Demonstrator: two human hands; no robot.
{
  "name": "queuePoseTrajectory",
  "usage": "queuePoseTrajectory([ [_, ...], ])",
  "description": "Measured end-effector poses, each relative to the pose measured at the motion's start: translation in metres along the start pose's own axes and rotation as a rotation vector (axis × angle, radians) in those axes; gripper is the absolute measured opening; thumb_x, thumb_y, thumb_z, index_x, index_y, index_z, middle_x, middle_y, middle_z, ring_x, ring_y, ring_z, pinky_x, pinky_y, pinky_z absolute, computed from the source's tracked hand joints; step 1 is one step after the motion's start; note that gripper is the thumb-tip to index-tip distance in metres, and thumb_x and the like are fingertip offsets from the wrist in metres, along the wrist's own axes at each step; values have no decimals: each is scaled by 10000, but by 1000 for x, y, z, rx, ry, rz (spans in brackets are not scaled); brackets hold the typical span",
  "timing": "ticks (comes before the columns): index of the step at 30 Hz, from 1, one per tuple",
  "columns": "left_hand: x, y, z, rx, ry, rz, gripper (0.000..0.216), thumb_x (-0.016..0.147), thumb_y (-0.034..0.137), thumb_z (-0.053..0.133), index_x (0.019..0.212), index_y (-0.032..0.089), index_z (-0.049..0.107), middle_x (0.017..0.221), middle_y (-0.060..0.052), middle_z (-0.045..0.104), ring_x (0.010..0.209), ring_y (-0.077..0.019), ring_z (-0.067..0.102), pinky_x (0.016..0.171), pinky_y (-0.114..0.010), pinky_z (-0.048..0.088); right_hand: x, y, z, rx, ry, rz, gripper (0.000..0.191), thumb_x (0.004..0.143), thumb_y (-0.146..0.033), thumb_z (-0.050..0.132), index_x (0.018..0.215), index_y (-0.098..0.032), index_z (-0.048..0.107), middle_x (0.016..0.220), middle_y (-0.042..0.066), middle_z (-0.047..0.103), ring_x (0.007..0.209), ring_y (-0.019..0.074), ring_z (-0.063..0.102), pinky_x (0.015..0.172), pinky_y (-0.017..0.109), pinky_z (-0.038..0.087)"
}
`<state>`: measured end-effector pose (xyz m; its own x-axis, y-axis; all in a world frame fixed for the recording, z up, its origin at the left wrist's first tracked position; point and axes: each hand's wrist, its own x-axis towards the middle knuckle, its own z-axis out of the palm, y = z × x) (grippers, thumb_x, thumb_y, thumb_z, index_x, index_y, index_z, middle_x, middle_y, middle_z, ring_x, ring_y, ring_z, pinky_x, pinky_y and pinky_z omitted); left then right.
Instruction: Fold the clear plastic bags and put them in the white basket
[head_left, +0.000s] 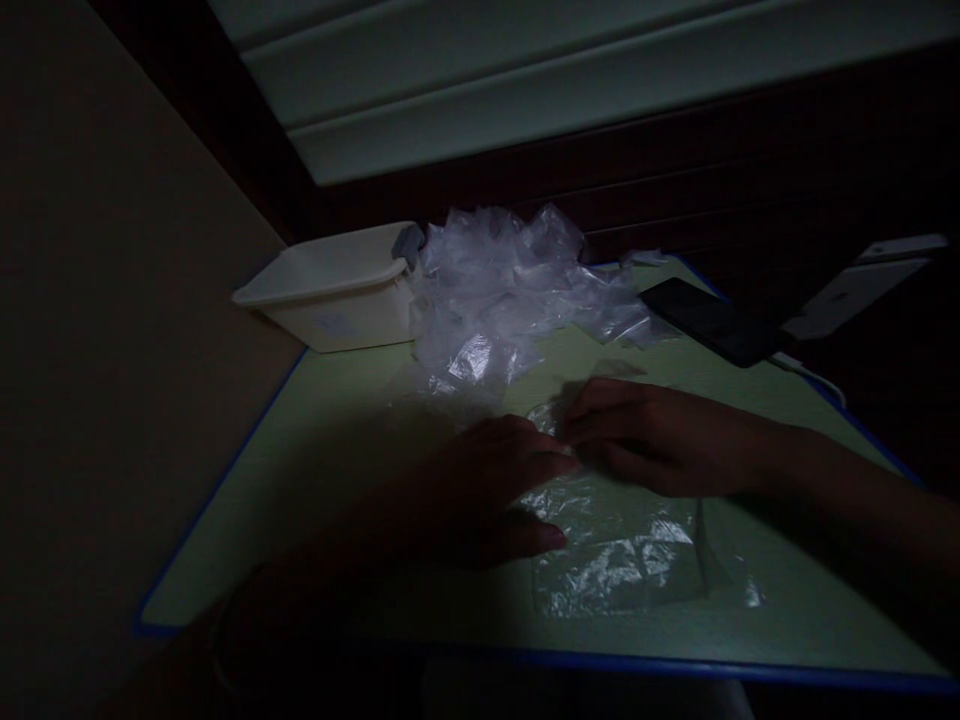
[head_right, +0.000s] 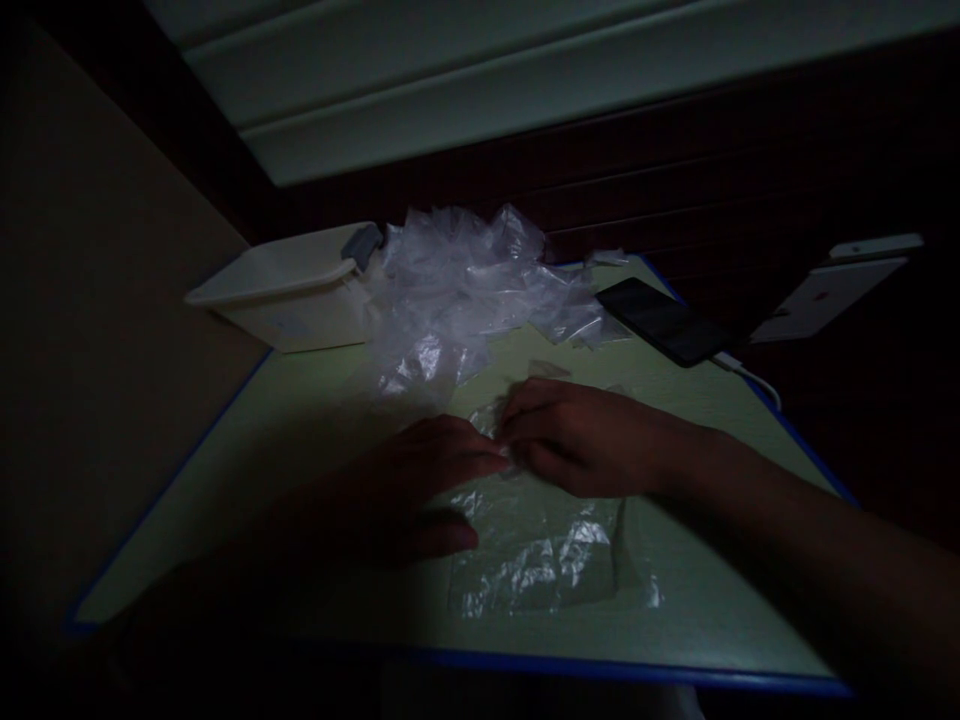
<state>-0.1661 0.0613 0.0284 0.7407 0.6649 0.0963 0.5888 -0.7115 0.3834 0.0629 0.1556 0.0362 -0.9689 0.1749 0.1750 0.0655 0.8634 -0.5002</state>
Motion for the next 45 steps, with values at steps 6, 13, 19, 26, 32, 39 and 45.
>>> queuePoseTrajectory([
  [6,-2,-1,2,36,23,23,572,904,505,527,1368,185,429,1339,-118,534,1219,-264,468,1044,-443,382,-1,2,8,-17,91,182,248,911,-208,505,1138,-154,588,1030,89,627,934,200,604,841,357,492],
  [13,-3,-2,3,48,64,47,531,899,496,543,1319,180,467,1306,-114,561,1188,-257,493,1014,-439,409,0,7,16,-93,129,146,358,927,-299,524,1260,-172,505,1220,118,535,1141,222,513,976,387,457],
  [19,-4,-3,5,57,33,38,554,907,502,526,1356,190,435,1345,-120,524,1225,-263,461,1038,-456,384,1,9,19,-155,151,149,389,924,-317,525,1287,-180,489,1238,127,511,1159,248,491,990,430,457],
  [26,-4,0,4,77,24,12,572,903,521,522,1372,208,429,1382,-130,481,1235,-275,455,1025,-463,394,1,8,20,-199,168,152,391,915,-295,521,1279,-151,499,1218,149,520,1122,271,509,949,447,476],
  [32,-5,1,7,103,44,11,603,881,561,528,1365,208,462,1390,-135,463,1262,-296,424,1052,-487,353,1,7,19,-167,180,172,411,892,-293,549,1275,-146,513,1215,153,530,1118,280,509,940,450,470],
  [39,-6,3,8,113,71,-13,641,840,618,549,1343,223,503,1401,-141,447,1265,-331,405,1046,-529,355,-2,2,2,-97,289,178,324,877,-255,531,1192,-182,548,1142,120,597,1060,269,570,896,426,479],
  [45,-5,3,6,107,60,43,649,862,596,538,1369,200,449,1438,-116,463,1386,-322,298,1107,-510,313,-3,-2,-7,-170,511,397,137,883,-279,512,918,-167,581,828,67,632,694,194,588,647,333,480],
])
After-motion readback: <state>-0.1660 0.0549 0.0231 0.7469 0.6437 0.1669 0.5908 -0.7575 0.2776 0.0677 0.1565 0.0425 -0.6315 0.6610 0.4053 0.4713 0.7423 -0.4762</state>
